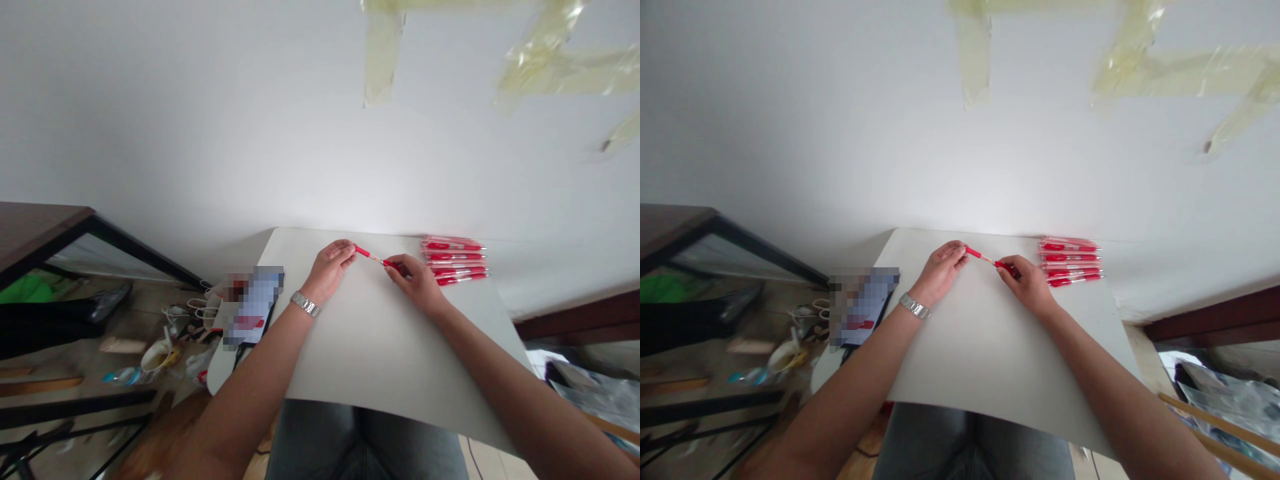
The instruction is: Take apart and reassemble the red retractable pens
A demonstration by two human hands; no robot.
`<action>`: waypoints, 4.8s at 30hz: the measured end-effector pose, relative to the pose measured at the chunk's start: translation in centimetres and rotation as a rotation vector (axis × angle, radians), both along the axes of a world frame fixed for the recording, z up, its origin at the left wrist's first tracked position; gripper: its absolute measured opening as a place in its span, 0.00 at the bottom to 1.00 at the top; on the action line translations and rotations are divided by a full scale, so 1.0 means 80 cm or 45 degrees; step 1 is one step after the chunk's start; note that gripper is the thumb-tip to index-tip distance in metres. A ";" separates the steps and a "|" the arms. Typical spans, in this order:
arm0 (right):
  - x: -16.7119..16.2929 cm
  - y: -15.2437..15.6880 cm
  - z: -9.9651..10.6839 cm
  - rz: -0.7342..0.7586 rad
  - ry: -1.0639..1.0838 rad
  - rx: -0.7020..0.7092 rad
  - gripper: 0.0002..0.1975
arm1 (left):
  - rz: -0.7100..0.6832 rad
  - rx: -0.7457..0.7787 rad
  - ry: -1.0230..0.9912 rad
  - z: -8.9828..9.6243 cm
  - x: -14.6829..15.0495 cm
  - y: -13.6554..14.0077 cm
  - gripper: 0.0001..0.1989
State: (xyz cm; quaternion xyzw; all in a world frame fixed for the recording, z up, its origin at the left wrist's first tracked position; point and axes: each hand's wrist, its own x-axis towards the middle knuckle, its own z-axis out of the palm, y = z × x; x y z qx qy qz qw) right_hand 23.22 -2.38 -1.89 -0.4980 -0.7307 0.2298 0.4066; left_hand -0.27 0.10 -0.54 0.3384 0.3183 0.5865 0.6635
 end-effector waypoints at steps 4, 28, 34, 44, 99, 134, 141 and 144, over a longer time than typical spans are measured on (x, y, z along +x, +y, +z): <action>0.000 0.000 0.003 0.048 -0.031 0.059 0.14 | 0.001 0.005 0.003 -0.001 0.000 0.001 0.14; 0.003 0.002 0.002 -0.007 -0.032 0.065 0.19 | 0.257 0.177 0.255 0.005 -0.010 0.006 0.14; 0.004 0.003 0.000 -0.027 -0.029 0.079 0.18 | 0.393 0.416 0.774 -0.001 -0.022 0.008 0.09; 0.005 0.002 0.004 -0.038 -0.036 0.098 0.19 | 0.374 0.674 1.530 -0.011 -0.026 0.006 0.06; 0.002 0.000 0.006 0.006 -0.033 0.083 0.15 | 0.197 0.097 0.290 0.004 -0.009 0.006 0.17; 0.002 -0.002 0.007 0.047 -0.073 0.069 0.15 | 0.066 0.147 0.354 -0.001 -0.009 0.003 0.17; 0.001 -0.003 0.010 0.046 -0.088 0.084 0.18 | 0.078 0.162 0.353 -0.005 -0.007 0.002 0.16; 0.000 -0.004 0.012 0.058 -0.097 0.086 0.18 | 0.076 0.158 0.339 -0.005 -0.005 0.001 0.17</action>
